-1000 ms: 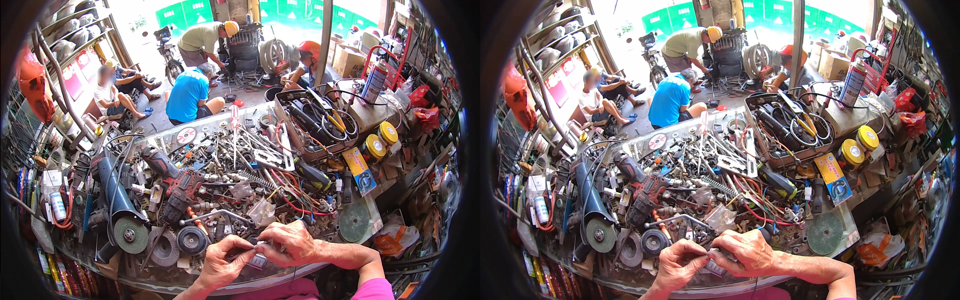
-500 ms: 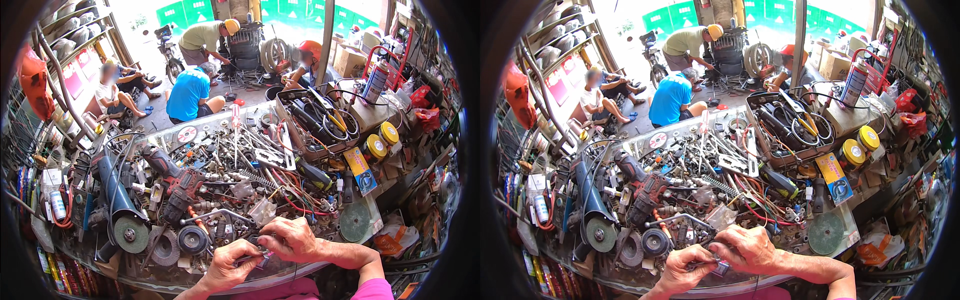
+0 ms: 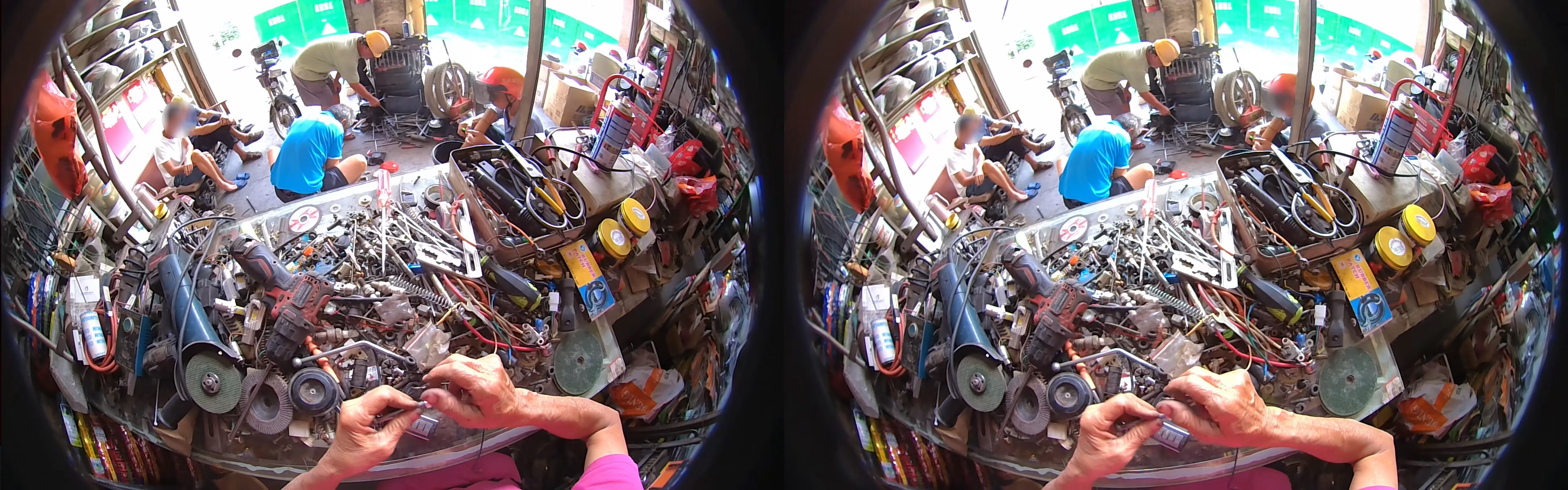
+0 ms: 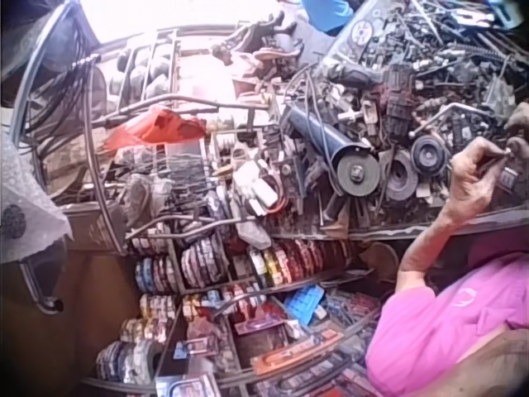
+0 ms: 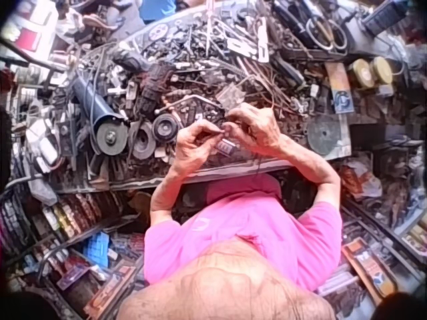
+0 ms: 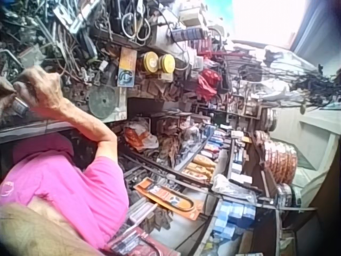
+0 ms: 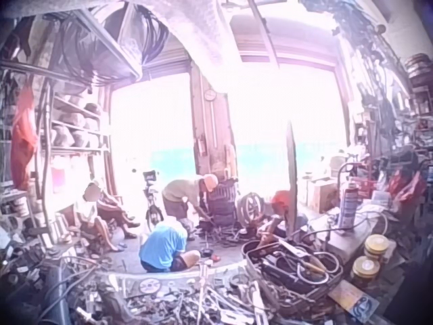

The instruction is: The person holds a small cylindrical electronic component and repeatedly uses a small metal tool to scrape or clean its surface. The person manipulates the component with both hands, rotating it to access different sides while working over a cluttered workbench.

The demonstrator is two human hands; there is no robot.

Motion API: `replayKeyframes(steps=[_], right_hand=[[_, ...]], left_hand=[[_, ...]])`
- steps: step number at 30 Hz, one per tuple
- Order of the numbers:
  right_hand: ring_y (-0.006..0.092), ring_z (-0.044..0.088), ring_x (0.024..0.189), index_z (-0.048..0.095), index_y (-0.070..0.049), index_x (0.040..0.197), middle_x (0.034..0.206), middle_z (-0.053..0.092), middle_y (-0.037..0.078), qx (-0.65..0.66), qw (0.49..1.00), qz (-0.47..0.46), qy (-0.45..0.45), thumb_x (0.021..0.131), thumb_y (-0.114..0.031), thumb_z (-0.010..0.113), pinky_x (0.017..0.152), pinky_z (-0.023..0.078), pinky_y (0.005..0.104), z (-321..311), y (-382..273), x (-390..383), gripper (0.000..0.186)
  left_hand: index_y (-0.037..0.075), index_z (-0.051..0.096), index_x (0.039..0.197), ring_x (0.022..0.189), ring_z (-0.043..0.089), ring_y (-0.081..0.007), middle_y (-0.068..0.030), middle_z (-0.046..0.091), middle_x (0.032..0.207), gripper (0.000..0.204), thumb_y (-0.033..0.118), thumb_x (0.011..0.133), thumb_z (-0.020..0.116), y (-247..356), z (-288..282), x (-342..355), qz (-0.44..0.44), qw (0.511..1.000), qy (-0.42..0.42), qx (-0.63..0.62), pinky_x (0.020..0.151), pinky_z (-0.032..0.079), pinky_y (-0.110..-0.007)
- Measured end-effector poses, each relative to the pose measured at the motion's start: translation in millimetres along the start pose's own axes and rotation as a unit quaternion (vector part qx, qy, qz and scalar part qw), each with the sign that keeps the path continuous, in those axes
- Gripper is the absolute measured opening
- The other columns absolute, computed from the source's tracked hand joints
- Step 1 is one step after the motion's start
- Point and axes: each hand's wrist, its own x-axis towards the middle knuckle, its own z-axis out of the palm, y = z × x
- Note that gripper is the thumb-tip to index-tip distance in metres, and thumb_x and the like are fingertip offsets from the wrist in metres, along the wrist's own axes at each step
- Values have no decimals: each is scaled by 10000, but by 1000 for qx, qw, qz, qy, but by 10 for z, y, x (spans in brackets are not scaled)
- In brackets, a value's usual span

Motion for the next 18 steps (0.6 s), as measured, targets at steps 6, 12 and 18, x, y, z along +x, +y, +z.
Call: replayKeyframes(steps=[6, 12, 18], right_hand=[[168, 594, 505, 633, -26, 985, 776, 634, 72, -21, 999, 27, 7, 816, -213, 749, 436, 466, 290, 18, -18, -20, 277], [197, 606, 536, 616, -33, 1021, 825, 638, 76, 33, 999, -2, -38, 818, -168, 727, 453, 471, 292, -56, -74, 34, 268], [248, 596, 567, 600, -45, 1025, 787, 597, 75, 13, 998, -13, -68, 851, -168, 686, 464, 458, 328, -48, -94, 63, 230]], left_hand=[[-16, 643, 926, 782, 640, -124, -78, 651, 837, 136, -34, 814, 719, 37, -25, 35, 53, 996, -62, 29, 686, 506, -250], [6, 653, 943, 765, 622, -72, -31, 667, 824, 110, 10, 849, 709, 42, -1, 6, -31, 999, 26, -10, 692, 502, -221], [2, 649, 945, 785, 630, -67, -24, 675, 848, 119, 30, 853, 719, 9, -19, -11, -67, 995, 43, -67, 722, 509, -218]])
